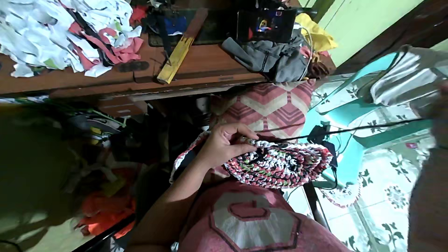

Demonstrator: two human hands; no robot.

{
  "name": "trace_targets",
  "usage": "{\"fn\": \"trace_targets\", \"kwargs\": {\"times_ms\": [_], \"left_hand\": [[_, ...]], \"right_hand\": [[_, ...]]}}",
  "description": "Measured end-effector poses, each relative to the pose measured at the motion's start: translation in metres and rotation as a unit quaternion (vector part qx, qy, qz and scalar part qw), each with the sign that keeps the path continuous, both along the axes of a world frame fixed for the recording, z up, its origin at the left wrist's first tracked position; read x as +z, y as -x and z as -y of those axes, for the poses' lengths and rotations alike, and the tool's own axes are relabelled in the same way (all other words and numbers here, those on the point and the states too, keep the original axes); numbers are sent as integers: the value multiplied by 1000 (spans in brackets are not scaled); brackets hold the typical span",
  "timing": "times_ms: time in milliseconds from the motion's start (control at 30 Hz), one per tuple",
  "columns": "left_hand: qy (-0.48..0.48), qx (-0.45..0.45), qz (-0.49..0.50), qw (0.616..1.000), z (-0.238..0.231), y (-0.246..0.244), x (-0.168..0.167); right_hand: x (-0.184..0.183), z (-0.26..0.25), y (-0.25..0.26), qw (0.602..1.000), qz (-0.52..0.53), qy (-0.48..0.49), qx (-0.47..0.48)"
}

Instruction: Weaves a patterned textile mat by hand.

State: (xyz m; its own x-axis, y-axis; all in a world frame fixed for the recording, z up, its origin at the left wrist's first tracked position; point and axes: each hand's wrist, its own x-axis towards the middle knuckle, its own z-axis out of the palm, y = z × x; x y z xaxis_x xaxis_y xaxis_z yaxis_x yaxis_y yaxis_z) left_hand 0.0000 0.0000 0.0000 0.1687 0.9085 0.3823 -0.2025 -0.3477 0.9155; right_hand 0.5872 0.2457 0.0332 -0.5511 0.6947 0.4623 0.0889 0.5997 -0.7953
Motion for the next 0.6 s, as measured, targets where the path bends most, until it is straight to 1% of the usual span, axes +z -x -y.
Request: {"fn": "trace_targets", "kwargs": {"times_ms": [33,67,100,133,167,200,233,300,333,400,467,500,533,600], "left_hand": [[-2,-3,-7,1000,-1,-4,4],[-3,-4,-15,1000,-1,-7,7],[-8,-6,-23,1000,-1,-9,10],[-16,-6,-30,999,0,-11,12],[-24,-6,-33,999,0,-12,13],[-28,-3,-35,999,1,-13,14],[-29,4,-39,999,3,-13,15],[-31,27,-50,998,5,-14,15],[-33,33,-52,998,6,-14,15],[-41,30,-42,998,6,-16,13],[-43,21,-37,998,5,-19,12],[-42,17,-37,998,4,-19,13],[-41,17,-38,998,4,-20,13],[-33,21,-38,999,2,-19,12]], "right_hand": [[23,47,109,979,31,52,-194],[40,74,184,966,99,88,-221],[48,89,233,971,145,105,-161],[49,98,268,976,177,108,-64],[45,103,293,972,200,113,49],[40,107,313,958,214,119,146],[36,111,329,940,222,135,221],[31,117,349,906,230,166,314],[31,118,353,895,231,179,338],[27,117,351,885,214,205,358],[22,119,346,892,201,211,346],[20,122,345,904,200,195,323],[20,125,343,921,205,162,289],[25,128,341,953,224,62,195]]}}
